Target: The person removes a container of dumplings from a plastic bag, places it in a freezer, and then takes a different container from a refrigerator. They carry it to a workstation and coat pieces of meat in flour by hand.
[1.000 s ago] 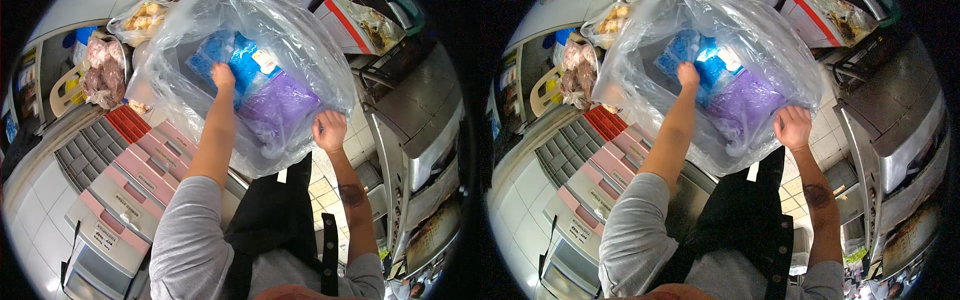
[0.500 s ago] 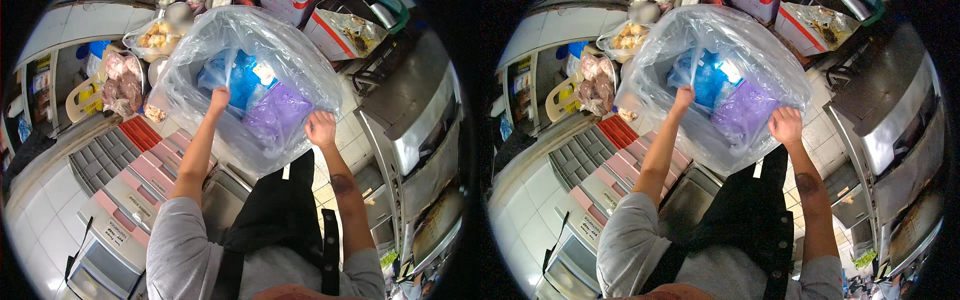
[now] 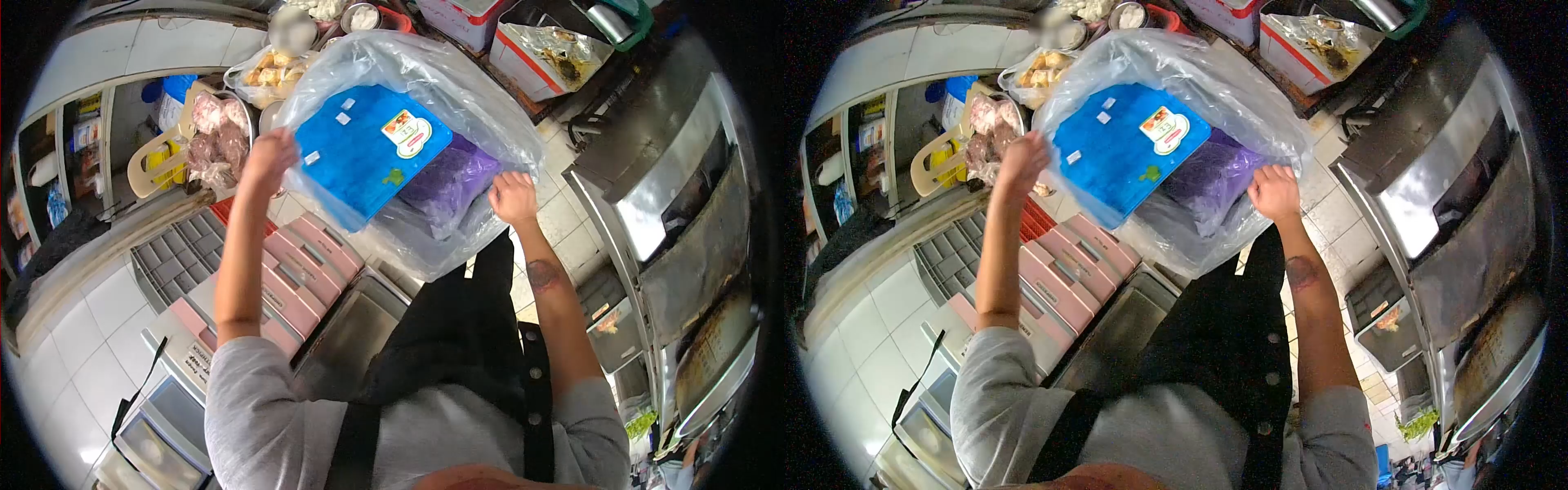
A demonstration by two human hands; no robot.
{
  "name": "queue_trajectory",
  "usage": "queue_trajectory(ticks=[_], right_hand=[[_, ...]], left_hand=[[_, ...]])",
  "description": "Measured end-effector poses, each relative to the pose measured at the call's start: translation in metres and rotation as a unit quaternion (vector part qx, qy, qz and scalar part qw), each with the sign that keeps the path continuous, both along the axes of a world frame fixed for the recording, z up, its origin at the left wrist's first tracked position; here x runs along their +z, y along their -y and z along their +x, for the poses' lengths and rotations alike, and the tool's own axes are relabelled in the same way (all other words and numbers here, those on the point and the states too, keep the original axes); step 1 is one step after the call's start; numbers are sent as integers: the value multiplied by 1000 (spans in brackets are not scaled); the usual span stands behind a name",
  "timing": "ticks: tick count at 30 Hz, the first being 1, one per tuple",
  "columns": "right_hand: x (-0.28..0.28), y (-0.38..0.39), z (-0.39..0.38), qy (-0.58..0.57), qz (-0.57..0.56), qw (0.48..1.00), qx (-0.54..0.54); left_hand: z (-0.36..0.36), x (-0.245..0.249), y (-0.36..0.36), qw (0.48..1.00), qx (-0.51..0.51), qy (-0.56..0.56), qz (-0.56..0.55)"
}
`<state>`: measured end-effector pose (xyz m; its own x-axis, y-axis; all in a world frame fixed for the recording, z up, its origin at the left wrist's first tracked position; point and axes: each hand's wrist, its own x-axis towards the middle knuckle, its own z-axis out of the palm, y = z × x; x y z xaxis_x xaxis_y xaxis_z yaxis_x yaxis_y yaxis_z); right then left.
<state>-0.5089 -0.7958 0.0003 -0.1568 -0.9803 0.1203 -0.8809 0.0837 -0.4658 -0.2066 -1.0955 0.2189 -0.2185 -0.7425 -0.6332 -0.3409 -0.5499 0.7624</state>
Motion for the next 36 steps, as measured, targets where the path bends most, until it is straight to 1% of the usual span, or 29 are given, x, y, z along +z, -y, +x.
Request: queue_trajectory(ticks=[1,2,4,5,7,9,10,11,13,14,15,16,17,18,19,21,22,24,25,26,27,28,29,30,31,32,33,36], right_hand=[[1,-1,-1,1,-2,1000,-1],[1,0,-2,4,-6,1000,0],[3,-1,-3,7,-9,1000,1],[4,-1,-3,1,-11,1000,-1],[1,-2,-3,-9,-14,1000,-3],[0,-4,-1,7,-9,1000,-5],[3,-3,-1,16,-7,1000,-8],[5,-3,-2,25,-4,1000,-11],[4,0,-3,97,-56,992,-59],[4,1,-2,134,-81,984,-83],[4,1,-1,224,-79,961,-142],[13,5,0,310,-77,926,-199],[17,6,0,393,-72,880,-256],[12,4,-1,389,-54,883,-258],[8,3,1,357,-29,904,-235],[1,3,6,290,20,938,-188],[-7,3,10,238,66,957,-154],[-2,13,3,392,149,900,-122],[6,22,-8,605,268,747,-65],[38,19,-4,675,286,667,-133],[17,16,-1,569,249,782,-56],[17,12,11,488,198,842,-114],[21,7,26,399,88,898,-164],[70,-2,20,473,85,861,-166],[85,-10,21,469,40,866,-169],[127,-21,17,480,26,856,-188],[144,-34,14,518,30,831,-202],[187,-87,9,538,-55,797,-269]], left_hand=[[12,20,1,999,-28,37,24],[5,47,-18,997,-14,73,-4],[27,67,-45,997,-42,58,1],[32,70,-60,997,-43,70,4],[25,78,-90,997,-63,33,34],[3,76,-119,997,-68,-6,37],[-12,74,-134,996,-74,29,29],[-21,72,-144,995,-82,-4,55],[-31,66,-162,991,-92,-49,83],[-31,62,-170,990,-101,-40,85],[-29,58,-178,990,-108,-31,87],[-26,54,-185,989,-117,-22,88],[-24,54,-192,990,-111,-8,86],[-21,54,-198,991,-107,7,84],[-17,54,-206,991,-104,20,82],[-9,53,-221,991,-90,-3,97],[-10,59,-229,991,-78,-18,105],[-15,76,-237,990,-49,-52,122],[-17,85,-240,993,-57,-11,99],[-18,95,-242,994,-73,24,76],[-20,103,-244,993,-87,61,58],[-10,108,-241,994,-97,8,58],[-17,124,-238,991,-129,27,14],[-9,131,-233,989,-147,-4,16],[-24,146,-237,988,-155,15,-23],[-24,153,-235,984,-171,24,-45],[-26,159,-234,980,-183,32,-68],[-52,183,-238,974,-192,-17,-118]])
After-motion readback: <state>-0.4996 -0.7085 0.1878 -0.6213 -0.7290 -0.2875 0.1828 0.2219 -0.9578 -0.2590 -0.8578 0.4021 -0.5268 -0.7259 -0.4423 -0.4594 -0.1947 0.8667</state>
